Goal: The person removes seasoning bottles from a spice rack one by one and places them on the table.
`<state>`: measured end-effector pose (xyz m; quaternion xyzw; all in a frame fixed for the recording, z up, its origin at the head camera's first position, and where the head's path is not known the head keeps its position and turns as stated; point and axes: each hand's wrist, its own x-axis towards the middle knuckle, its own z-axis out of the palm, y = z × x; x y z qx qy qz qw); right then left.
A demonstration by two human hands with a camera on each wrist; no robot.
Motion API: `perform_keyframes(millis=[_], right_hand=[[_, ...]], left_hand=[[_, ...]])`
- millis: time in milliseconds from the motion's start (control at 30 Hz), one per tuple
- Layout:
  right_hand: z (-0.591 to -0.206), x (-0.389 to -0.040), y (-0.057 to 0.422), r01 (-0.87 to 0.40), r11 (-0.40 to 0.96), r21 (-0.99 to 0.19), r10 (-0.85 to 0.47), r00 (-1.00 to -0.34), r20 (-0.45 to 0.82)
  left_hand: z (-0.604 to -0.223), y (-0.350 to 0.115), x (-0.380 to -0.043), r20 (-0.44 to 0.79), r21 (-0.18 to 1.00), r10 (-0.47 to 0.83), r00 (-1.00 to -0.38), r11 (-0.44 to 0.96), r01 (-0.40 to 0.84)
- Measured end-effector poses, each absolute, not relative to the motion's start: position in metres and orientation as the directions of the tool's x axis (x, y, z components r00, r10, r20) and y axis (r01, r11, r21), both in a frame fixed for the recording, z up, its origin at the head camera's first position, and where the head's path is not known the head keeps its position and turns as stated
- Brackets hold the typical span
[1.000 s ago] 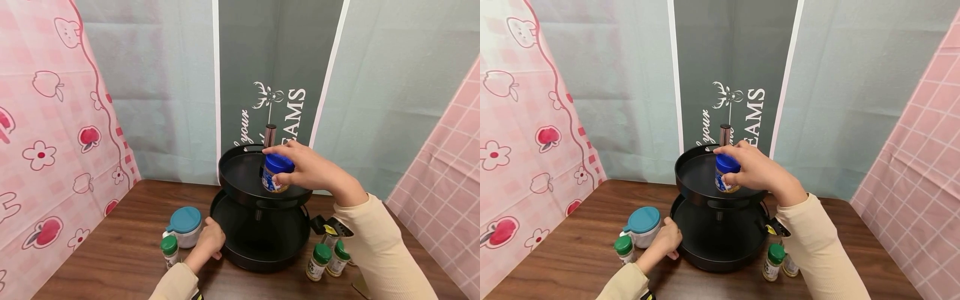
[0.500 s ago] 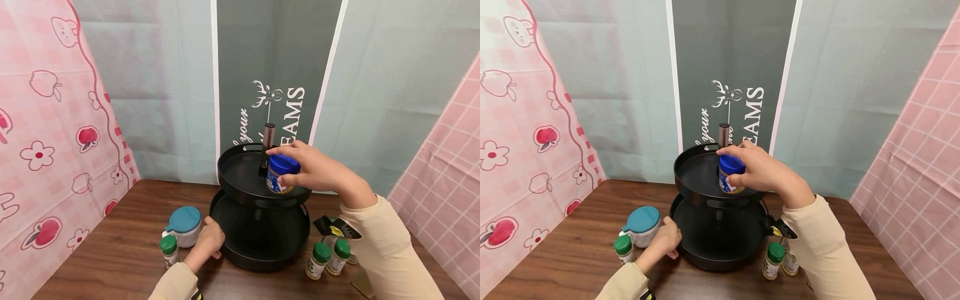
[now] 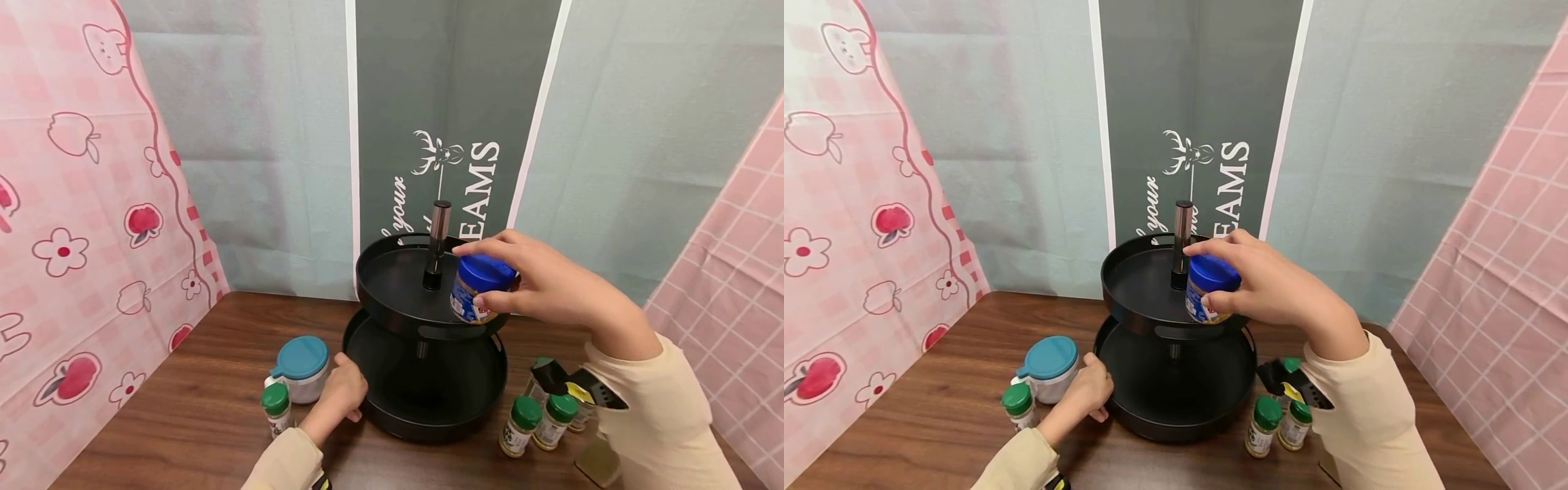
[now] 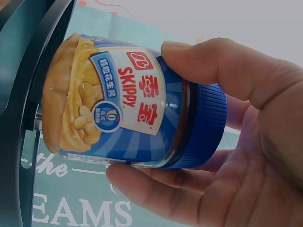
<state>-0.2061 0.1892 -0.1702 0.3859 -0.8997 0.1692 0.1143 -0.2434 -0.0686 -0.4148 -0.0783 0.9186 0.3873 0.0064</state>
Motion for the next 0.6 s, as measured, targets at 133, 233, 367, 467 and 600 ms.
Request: perform_keyframes(millis=[133, 233, 367, 467, 600], right_hand=[[-0.172, -0.200, 0.193, -0.743, 0.635, -0.211, -0.663, -0.664, 0.346], [-0.175, -0.194, 0.196, -0.760, 0.619, -0.199, -0.676, -0.645, 0.358], [-0.179, -0.185, 0.198, -0.782, 0.599, -0.171, -0.696, -0.615, 0.370], [-0.183, -0.180, 0.199, -0.791, 0.588, -0.169, -0.702, -0.603, 0.378], [-0.188, -0.175, 0.203, -0.816, 0.561, -0.139, -0.714, -0.562, 0.417]], left_hand=[[-0.415, -0.068, -0.243, -0.072, 0.704, -0.149, -0.986, 0.693, -0.156], [-0.415, -0.067, -0.244, -0.073, 0.703, -0.150, -0.986, 0.694, -0.157], [-0.415, -0.066, -0.244, -0.074, 0.707, -0.153, -0.985, 0.689, -0.160], [-0.415, -0.066, -0.244, -0.075, 0.707, -0.165, -0.984, 0.686, -0.169], [-0.415, -0.067, -0.243, -0.072, 0.711, -0.165, -0.984, 0.683, -0.166]])
